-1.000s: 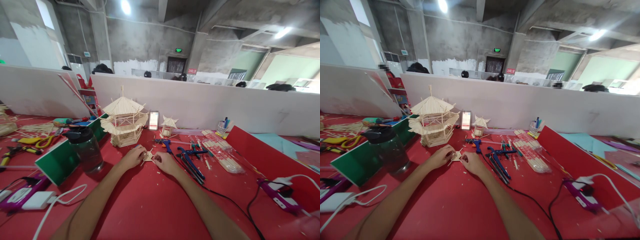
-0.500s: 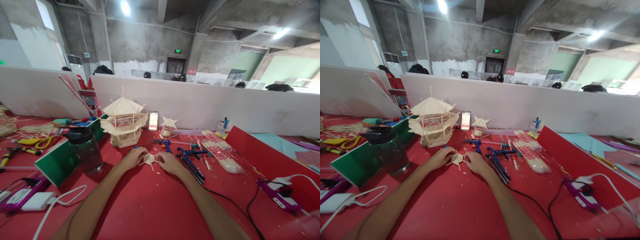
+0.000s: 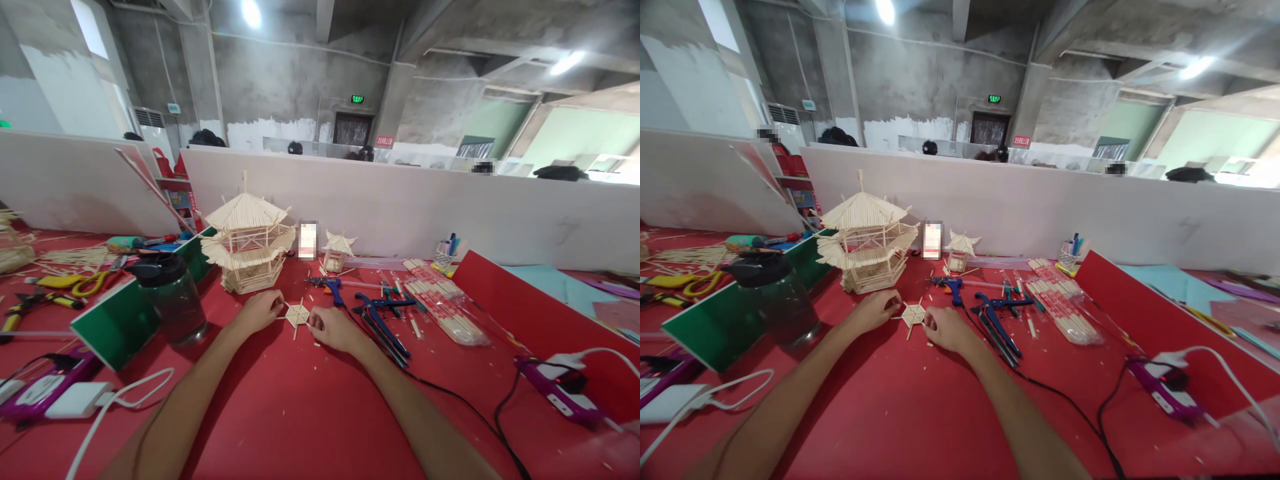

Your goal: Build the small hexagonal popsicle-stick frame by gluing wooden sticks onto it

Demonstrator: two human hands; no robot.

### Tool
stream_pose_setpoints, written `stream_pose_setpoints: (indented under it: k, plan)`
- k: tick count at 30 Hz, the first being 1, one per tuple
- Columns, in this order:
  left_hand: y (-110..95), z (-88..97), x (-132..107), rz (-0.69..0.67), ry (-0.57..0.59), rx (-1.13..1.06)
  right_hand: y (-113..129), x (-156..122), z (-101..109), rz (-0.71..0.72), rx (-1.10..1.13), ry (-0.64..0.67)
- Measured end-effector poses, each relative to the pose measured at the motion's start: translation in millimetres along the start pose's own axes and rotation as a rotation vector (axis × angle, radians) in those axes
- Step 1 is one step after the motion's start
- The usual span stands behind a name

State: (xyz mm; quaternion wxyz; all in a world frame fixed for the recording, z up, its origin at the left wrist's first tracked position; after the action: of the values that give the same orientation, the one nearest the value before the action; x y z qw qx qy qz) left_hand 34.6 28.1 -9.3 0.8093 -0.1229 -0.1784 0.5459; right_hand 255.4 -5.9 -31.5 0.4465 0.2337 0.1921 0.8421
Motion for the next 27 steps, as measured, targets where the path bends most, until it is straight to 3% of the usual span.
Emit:
stream_pose_setpoints:
  k: [6, 10, 19, 27]
  plan:
    - [-9.7, 11.7, -8.6, -0.039, 0.136, 0.076, -2.4, 0.4, 0.9, 0.017, -0.001, 0.017]
    - [-5.7, 10.9, -8.5, -0.075, 0.168, 0.099, -3.5, 0.2, 0.1, 0.035, 0.026, 0.033]
    - [0.4, 6.3, -3.6, -0.115, 0.096, 0.119, 1.0, -1.8, 3.2, 0.099, 0.205, 0.136]
    - [4.3, 0.1, -0.9, -0.095, 0.048, 0.082, 2.7, -0.7, 5.0, 0.075, 0.135, 0.068]
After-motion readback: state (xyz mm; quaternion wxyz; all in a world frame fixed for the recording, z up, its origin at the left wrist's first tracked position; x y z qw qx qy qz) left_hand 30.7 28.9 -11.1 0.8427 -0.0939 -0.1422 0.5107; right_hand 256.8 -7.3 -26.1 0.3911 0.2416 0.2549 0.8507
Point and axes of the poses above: each hand's wrist, its own x-axis towards the middle knuckle, its own z-axis out of the back of the hand, y = z × x, the point moved 2 cm from there along x, towards the middle knuckle, and after that the axes turned 3 degrees about -x, right-handed, at the moved point
